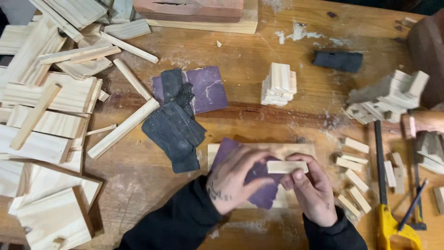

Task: The person sands wooden blocks using sandpaper and measures a wooden block with a ruler on a workbench.

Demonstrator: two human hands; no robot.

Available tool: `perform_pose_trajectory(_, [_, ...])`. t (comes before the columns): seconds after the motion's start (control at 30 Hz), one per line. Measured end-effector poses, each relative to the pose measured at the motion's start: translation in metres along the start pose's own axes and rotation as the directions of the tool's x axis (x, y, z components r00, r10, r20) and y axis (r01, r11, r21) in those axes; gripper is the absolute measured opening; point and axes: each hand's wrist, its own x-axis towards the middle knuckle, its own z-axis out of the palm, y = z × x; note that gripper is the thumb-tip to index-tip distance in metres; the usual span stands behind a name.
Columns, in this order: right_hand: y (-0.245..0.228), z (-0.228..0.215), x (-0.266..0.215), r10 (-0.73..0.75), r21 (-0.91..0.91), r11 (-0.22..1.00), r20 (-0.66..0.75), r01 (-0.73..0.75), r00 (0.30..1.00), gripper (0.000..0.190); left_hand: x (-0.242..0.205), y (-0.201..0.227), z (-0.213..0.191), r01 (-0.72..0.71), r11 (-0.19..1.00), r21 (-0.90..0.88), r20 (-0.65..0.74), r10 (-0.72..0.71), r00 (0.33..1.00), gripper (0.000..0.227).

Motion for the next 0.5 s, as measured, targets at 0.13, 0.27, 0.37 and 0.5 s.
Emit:
perform_pose_trajectory(0.13, [0.026,-0.015,-0.002,0.109,-0.112,0.987,-0.035,-0.112,0.993,0.034,-0.004,-0.003,0.002,0.077,0.908,-0.412,-0.089,-0.124,0.988,0.036])
perform_pose_trajectory(0.27, [0.037,-0.025,-0.013,0.128,-0.075,0.989,-0.024,-0.130,0.991,0.041,-0.006,-0.004,-0.001,0.141,0.838,-0.527,-0.080,-0.214,0.974,0.031])
perform_pose_trajectory(0.37, [0.033,-0.024,-0.012,0.094,-0.029,0.995,-0.013,-0.094,0.995,0.037,-0.010,-0.004,0.003,0.194,0.833,-0.518,-0.036,-0.248,0.968,0.032])
perform_pose_trajectory(0.5, [0.033,-0.026,-0.016,0.149,-0.075,0.985,-0.059,-0.153,0.987,0.038,-0.005,-0.004,0.000,0.158,0.838,-0.522,-0.080,-0.233,0.969,0.029])
